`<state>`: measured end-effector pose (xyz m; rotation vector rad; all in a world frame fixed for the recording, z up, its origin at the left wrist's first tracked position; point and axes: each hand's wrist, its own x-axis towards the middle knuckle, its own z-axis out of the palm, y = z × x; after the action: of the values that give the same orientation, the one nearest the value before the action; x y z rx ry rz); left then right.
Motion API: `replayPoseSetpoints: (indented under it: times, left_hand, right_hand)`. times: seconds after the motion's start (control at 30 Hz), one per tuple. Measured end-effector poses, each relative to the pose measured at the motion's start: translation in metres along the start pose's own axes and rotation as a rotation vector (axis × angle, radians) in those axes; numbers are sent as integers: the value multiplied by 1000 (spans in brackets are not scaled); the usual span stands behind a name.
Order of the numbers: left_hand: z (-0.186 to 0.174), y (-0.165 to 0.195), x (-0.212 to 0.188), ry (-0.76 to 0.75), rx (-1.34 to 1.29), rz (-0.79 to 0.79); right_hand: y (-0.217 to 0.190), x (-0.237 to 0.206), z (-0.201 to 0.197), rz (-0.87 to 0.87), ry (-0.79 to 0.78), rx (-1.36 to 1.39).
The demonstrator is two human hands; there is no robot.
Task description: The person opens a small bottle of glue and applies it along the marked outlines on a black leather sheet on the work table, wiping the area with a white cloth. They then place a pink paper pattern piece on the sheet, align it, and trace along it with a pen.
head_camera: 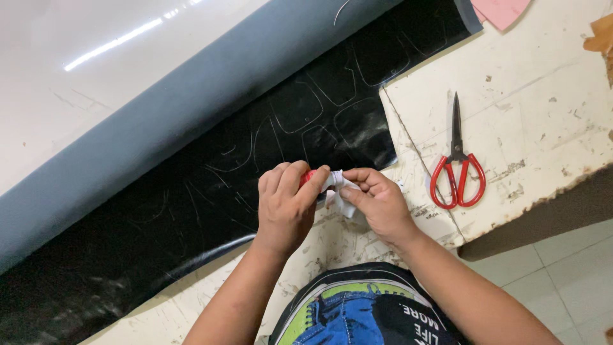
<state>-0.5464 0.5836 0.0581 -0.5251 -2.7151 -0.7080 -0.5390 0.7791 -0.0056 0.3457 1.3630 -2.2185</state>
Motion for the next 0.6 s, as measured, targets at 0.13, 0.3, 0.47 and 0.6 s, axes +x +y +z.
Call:
replayPoseSetpoints:
  times: [0.13, 0.3, 0.47, 0.6]
  left_hand:
    - [1, -1, 0, -2, 21, 2]
    - [8, -16, -3, 7, -201, -134]
    - [23, -42, -11, 41, -470, -401]
    - [30, -50, -19, 105, -484, -352]
  right_hand:
    - [3, 1, 0, -1, 21, 9]
    - [-23, 10, -2, 91, 149, -266]
    - [-70, 51, -13, -286, 253, -725]
    - [-81, 78, -10, -466, 363, -1107]
